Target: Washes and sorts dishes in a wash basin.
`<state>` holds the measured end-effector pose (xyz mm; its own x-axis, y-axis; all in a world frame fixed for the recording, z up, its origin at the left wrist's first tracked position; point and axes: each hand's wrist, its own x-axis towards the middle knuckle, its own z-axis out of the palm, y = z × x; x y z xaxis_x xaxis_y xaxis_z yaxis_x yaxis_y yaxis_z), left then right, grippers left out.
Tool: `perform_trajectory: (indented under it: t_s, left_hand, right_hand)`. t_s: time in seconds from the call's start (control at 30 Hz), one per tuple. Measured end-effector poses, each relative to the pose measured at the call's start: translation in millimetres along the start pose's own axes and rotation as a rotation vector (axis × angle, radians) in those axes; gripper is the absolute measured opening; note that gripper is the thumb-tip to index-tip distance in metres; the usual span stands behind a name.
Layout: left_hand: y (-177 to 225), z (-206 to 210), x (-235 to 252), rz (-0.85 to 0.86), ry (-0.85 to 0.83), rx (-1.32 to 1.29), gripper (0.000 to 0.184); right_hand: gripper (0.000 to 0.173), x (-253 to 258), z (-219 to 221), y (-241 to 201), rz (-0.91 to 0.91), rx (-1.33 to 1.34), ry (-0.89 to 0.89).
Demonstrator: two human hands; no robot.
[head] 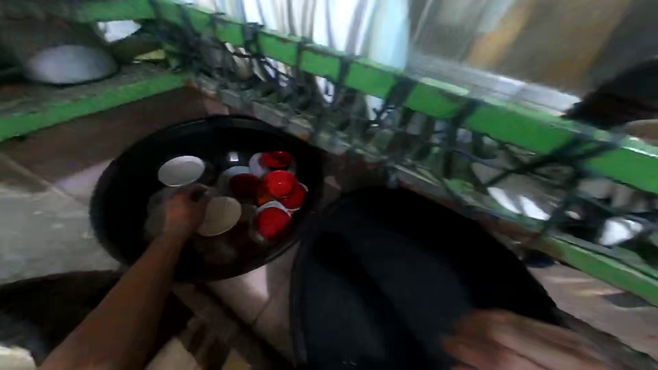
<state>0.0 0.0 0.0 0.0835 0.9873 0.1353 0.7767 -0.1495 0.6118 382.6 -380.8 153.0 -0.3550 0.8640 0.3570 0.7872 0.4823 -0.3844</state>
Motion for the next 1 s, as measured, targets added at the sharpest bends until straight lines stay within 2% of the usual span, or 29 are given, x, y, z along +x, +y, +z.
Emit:
perform_trajectory:
  t_s: [0.07, 0.13, 0.27, 0.37, 0.43, 0.5, 0.63, 0.73, 0.8, 0.87, 0.93, 0.97, 1.0]
  left_hand:
    - [-8.8, 3.9, 22.2, -0.026, -0.088, 0.047, 0.041]
    - [-9.0, 6.5, 39.0, -0.007, -0.197, 0.032, 0.048]
    - [-27.3, 34.7, 89.3, 0.015, -0.252, 0.019, 0.051]
    - [-21.6, 42.6, 113.8, -0.106, -0.376, 0.047, 0.06]
    - [-15.3, 51.6, 120.5, -0.162, -0.463, 0.124, 0.058]
    - [-10.9, 57.6, 121.3, -0.194, -0.508, 0.125, 0.057]
    - [-1.0, 52.8, 123.8, -0.129, -0.49, 0.08, 0.059]
    - [28.3, 22.7, 113.4, -0.113, -0.407, -0.027, 0.058]
    - [39.3, 1.1, 104.4, 0.03, -0.343, -0.003, 0.047]
    - [37.7, -12.7, 100.9, 0.228, -0.276, -0.007, 0.038]
    - [33.9, -23.1, 98.0, 0.426, -0.239, -0.103, 0.026]
    - [34.2, -26.8, 96.7, 0.504, -0.236, -0.17, 0.023]
    - [36.8, -29.3, 95.7, 0.551, -0.25, -0.253, 0.021]
  right_hand:
    - [0.027, 52.4, 61.2, 29.6, -0.049, 0.037, 0.002]
    - [0.028, 107.5, 107.7, 49.0, -0.02, 0.114, 0.046]
    - [0.019, 209.0, 178.5, 64.1, 0.253, 0.335, 0.099]
    - [0.018, 248.4, 232.6, 63.2, 0.406, 0.459, 0.052]
    - [0.018, 256.9, 256.4, 61.7, 0.463, 0.429, -0.037]
    - [0.019, 260.7, 264.0, 60.9, 0.496, 0.345, -0.084]
    - [0.017, 261.3, 260.5, 63.4, 0.53, 0.328, 0.025]
    - [0.017, 276.1, 252.6, 62.9, 0.537, 0.22, 0.094]
    - [0.019, 293.6, 247.3, 63.6, 0.549, 0.145, 0.172]
    - [0.034, 315.8, 241.3, 66.5, 0.584, 0.096, 0.25]
    - [0.066, 337.8, 237.3, 74.4, 0.617, 0.116, 0.302]
    - [0.075, 346.5, 237.2, 80.5, 0.623, 0.159, 0.309]
    - [0.075, 352.1, 237.3, 86.6, 0.616, 0.209, 0.301]
